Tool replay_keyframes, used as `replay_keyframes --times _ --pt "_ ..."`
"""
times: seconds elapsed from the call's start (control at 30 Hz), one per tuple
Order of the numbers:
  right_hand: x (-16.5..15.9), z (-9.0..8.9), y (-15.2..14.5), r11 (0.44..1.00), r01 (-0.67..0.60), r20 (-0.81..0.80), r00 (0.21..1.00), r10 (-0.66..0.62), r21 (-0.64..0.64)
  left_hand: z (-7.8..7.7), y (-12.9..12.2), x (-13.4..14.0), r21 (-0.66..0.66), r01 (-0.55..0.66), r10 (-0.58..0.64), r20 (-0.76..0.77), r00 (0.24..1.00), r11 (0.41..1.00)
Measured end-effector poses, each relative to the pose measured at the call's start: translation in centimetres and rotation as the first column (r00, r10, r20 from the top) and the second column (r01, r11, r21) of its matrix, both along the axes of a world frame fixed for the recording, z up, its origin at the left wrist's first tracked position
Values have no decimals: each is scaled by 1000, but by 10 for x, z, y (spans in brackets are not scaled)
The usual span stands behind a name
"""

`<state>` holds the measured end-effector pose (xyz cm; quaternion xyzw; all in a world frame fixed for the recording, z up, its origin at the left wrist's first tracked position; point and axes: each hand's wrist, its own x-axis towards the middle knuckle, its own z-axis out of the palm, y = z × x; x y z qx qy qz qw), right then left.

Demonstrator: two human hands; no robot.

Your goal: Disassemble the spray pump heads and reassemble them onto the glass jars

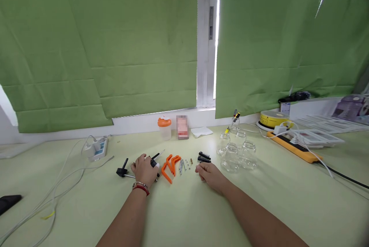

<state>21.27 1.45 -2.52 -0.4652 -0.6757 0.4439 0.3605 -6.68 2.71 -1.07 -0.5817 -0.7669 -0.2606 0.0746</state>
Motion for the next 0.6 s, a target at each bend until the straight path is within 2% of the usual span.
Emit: replay_keyframes --times 0.3,0.6 --pt "0 -6 2 998 -6 133 991 -2 61 -5 2 0 -76 -47 46 -14 999 996" --pt "-1 -1 1 996 -12 203 979 -7 92 4 -2 -8 -125 60 -61 -4 998 990"
